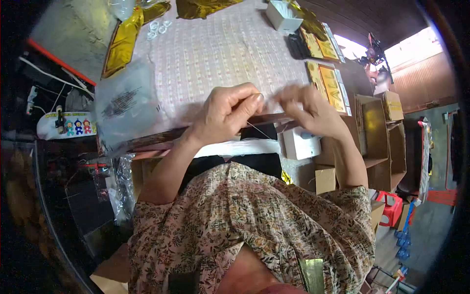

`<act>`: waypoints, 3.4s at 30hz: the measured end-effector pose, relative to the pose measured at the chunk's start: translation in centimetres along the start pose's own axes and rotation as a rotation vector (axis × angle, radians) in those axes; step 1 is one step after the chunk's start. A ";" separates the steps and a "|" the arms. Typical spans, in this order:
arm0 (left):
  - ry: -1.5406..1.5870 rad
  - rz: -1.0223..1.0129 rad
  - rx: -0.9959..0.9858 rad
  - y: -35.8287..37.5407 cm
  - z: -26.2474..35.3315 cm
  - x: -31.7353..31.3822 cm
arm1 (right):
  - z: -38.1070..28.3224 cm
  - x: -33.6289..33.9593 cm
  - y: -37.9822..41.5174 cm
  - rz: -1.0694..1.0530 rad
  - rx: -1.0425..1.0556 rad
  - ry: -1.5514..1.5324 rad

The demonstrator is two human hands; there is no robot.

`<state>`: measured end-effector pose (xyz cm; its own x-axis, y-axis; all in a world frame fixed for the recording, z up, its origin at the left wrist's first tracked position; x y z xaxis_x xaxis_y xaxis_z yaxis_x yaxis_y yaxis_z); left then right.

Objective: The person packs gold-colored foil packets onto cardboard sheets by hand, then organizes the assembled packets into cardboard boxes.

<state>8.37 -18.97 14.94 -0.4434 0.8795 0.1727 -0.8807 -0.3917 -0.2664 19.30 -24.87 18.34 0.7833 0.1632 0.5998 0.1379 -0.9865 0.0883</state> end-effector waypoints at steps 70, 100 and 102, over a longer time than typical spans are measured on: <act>0.152 0.189 -0.041 -0.5 0.9 10.1 | -3.5 -0.5 -6.9 -0.016 0.141 0.329; -0.507 0.337 -0.275 2.3 4.6 10.4 | -1.6 -2.2 -8.8 0.096 0.226 -0.743; -0.527 0.295 -0.340 1.6 6.7 9.8 | -2.5 -3.2 -8.2 0.025 0.169 -0.732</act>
<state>1.48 -12.76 22.52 -0.7539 0.4672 0.4619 -0.6479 -0.4122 -0.6406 14.13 -17.34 17.71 0.9823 0.1660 -0.0872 0.1595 -0.9842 -0.0769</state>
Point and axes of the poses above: each hand's wrist, its own y-axis away from the middle knuckle, its own x-axis out of the back of the hand, z = x × y, the point moved 10 cm from there along -y, towards the middle knuckle, and after that the axes turned 4 degrees about -y, right-handed, at the moved point
